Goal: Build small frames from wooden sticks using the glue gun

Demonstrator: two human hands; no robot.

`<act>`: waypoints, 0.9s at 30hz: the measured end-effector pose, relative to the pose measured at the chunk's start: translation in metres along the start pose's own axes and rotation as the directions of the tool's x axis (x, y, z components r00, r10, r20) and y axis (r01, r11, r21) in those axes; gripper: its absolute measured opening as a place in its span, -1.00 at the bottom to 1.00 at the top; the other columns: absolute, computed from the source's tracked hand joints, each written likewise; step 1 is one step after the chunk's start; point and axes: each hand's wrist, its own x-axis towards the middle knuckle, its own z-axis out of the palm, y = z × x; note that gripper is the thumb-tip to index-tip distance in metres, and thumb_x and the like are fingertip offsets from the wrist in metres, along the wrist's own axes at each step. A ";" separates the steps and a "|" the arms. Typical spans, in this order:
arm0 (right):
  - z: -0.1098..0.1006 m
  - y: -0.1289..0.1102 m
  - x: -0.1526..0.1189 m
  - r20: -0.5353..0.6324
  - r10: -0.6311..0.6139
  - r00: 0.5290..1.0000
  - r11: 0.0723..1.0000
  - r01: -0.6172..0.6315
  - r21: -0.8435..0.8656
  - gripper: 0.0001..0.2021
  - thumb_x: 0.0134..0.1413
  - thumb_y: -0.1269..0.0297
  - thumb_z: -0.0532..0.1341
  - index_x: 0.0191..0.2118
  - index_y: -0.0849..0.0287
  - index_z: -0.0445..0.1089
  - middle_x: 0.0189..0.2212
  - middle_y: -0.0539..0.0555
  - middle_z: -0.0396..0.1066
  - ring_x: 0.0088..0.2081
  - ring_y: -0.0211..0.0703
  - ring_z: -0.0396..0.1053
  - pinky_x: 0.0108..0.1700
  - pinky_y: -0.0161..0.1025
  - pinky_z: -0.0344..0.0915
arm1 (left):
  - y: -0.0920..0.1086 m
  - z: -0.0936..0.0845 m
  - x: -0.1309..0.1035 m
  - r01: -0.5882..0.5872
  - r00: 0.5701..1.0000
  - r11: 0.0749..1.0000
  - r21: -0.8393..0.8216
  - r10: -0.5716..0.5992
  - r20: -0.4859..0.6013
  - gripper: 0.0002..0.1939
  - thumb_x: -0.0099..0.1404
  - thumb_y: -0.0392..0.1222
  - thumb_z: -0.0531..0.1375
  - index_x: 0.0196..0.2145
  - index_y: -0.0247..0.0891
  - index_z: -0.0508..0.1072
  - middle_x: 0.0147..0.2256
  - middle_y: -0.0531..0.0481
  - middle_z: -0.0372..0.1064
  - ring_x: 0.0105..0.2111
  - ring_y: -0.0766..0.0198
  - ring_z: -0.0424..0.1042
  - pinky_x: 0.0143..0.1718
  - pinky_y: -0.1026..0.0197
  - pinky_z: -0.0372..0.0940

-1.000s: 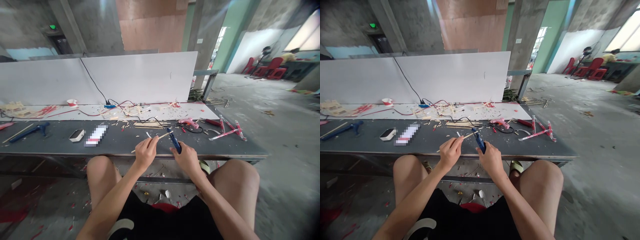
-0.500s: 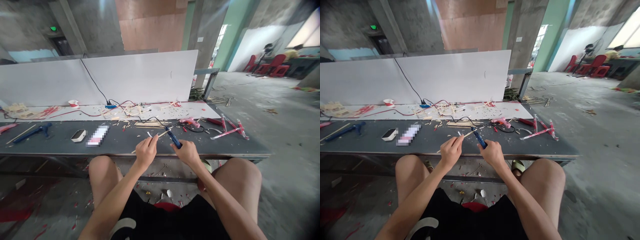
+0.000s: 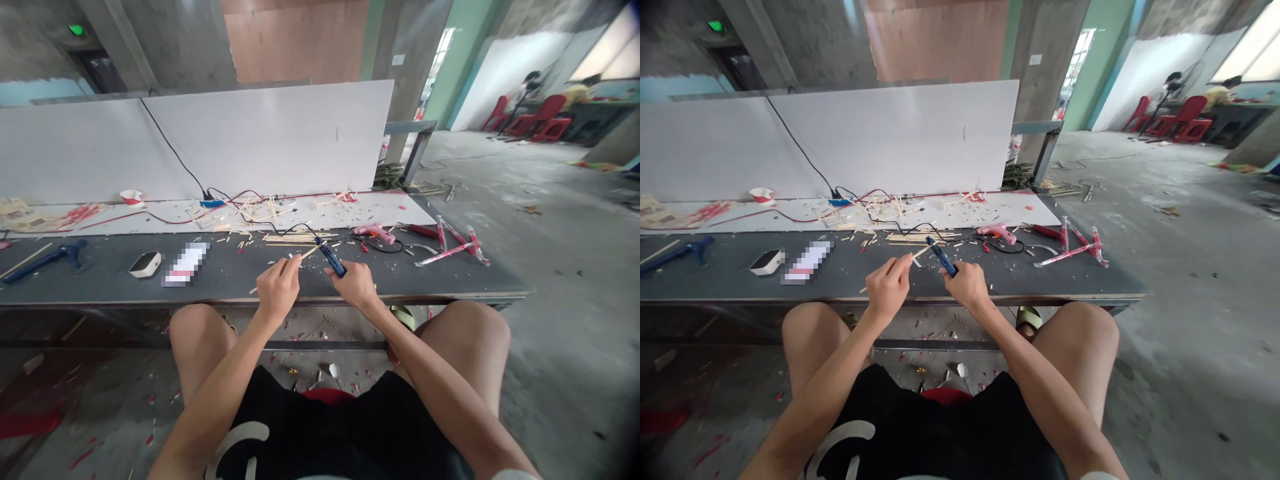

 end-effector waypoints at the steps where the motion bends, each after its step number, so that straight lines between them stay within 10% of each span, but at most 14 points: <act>1: 0.000 0.000 0.000 0.003 0.000 1.000 1.000 0.000 0.005 -0.69 0.18 0.05 0.20 -0.43 0.15 0.50 -0.54 0.13 0.50 -0.46 -0.08 0.41 -0.39 -0.23 0.03 | -0.001 0.001 0.000 0.000 1.000 1.000 -0.008 0.000 -0.003 -0.78 0.46 -0.30 0.10 -0.14 -0.23 0.57 -0.47 -0.03 0.48 -0.52 0.30 0.42 -0.47 0.24 0.11; 17: 0.009 -0.002 -0.005 0.029 0.041 0.999 0.993 -0.044 0.113 -0.80 0.08 0.22 0.16 -0.47 0.14 0.46 -0.62 0.06 0.40 -0.54 -0.16 0.28 -0.42 -0.26 0.06 | -0.006 0.003 -0.002 -0.021 1.000 1.000 0.004 0.021 0.008 -0.79 0.45 -0.27 0.13 -0.14 -0.23 0.58 -0.46 -0.02 0.47 -0.52 0.30 0.40 -0.46 0.23 0.10; 27: -0.001 0.005 0.000 -0.040 0.114 0.993 0.985 -0.108 0.133 -0.75 0.07 0.15 0.18 -0.53 0.14 0.40 -0.67 0.04 0.31 -0.56 -0.17 0.25 -0.42 -0.26 0.06 | -0.010 0.003 -0.004 0.100 0.995 0.959 -0.267 -0.091 0.047 -0.77 0.49 -0.19 0.09 -0.16 -0.25 0.55 -0.44 -0.02 0.50 -0.55 0.35 0.40 -0.48 0.30 0.16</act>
